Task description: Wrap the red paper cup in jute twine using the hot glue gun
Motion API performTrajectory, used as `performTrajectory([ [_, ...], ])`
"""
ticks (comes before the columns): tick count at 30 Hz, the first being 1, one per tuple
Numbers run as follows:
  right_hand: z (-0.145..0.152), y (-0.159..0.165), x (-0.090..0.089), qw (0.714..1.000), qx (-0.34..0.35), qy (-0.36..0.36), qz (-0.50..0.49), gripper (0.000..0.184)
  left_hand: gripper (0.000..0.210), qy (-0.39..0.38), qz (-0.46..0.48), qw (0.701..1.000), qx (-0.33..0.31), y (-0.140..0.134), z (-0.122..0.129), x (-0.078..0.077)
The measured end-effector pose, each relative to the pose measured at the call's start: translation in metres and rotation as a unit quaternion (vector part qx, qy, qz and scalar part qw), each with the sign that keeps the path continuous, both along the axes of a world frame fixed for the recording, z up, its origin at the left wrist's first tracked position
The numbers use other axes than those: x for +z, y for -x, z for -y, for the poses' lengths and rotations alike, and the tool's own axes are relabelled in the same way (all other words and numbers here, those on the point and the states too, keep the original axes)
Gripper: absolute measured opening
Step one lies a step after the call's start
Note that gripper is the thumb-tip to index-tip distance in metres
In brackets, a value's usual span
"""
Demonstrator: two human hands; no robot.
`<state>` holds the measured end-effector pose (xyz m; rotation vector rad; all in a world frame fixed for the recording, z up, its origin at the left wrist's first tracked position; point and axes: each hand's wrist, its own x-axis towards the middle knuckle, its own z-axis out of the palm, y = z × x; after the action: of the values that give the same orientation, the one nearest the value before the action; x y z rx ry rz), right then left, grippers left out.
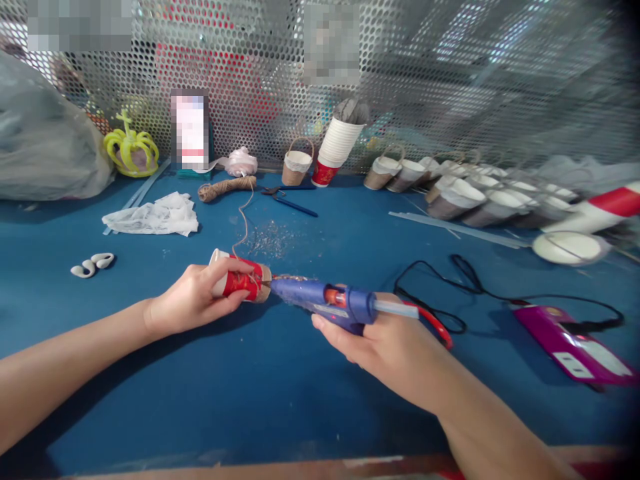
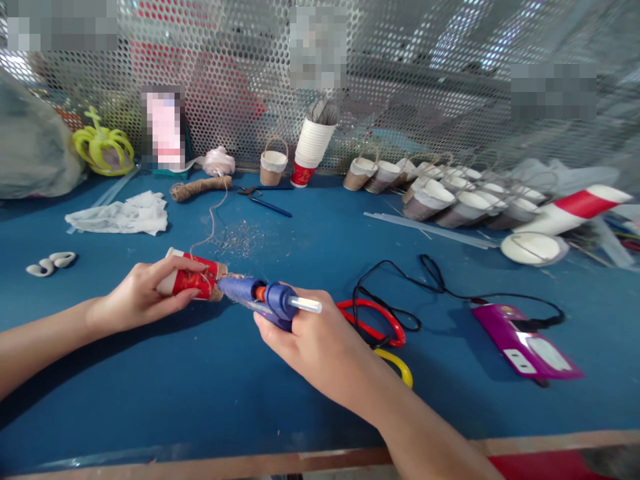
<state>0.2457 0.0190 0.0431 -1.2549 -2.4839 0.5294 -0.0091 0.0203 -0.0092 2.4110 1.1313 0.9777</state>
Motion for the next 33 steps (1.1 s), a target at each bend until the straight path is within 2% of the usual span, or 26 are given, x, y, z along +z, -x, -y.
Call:
performTrajectory([
  [6,0.002,0.002,-0.001,0.999,0.021,-0.015,-0.029,0.010,0.026,0.003,-0.002,1.000,0.016,0.001,-0.001,-0.002],
  [12,0.003,0.002,-0.001,0.999,0.027,0.022,-0.034,0.011,0.026,0.011,-0.016,0.999,0.047,0.000,0.000,-0.002],
  [14,0.002,0.002,-0.001,0.999,0.028,0.015,-0.035,0.011,0.025,0.011,-0.015,0.999,0.050,0.000,0.000,-0.002],
  [22,-0.001,0.002,-0.003,0.999,-0.002,-0.024,-0.032,0.015,0.029,-0.029,-0.012,0.999,-0.015,0.001,0.001,-0.003],
  [26,-0.004,0.002,-0.002,0.999,-0.012,0.002,-0.040,0.024,0.029,-0.064,-0.029,0.997,-0.026,0.000,0.002,-0.002],
  [30,-0.007,0.002,-0.001,0.998,-0.021,0.036,-0.042,0.025,0.026,-0.098,-0.053,0.993,-0.030,-0.001,0.002,-0.002],
  [33,-0.009,0.004,-0.001,0.994,-0.040,0.091,-0.049,0.024,0.025,-0.114,-0.060,0.991,-0.041,0.000,0.002,-0.004],
])
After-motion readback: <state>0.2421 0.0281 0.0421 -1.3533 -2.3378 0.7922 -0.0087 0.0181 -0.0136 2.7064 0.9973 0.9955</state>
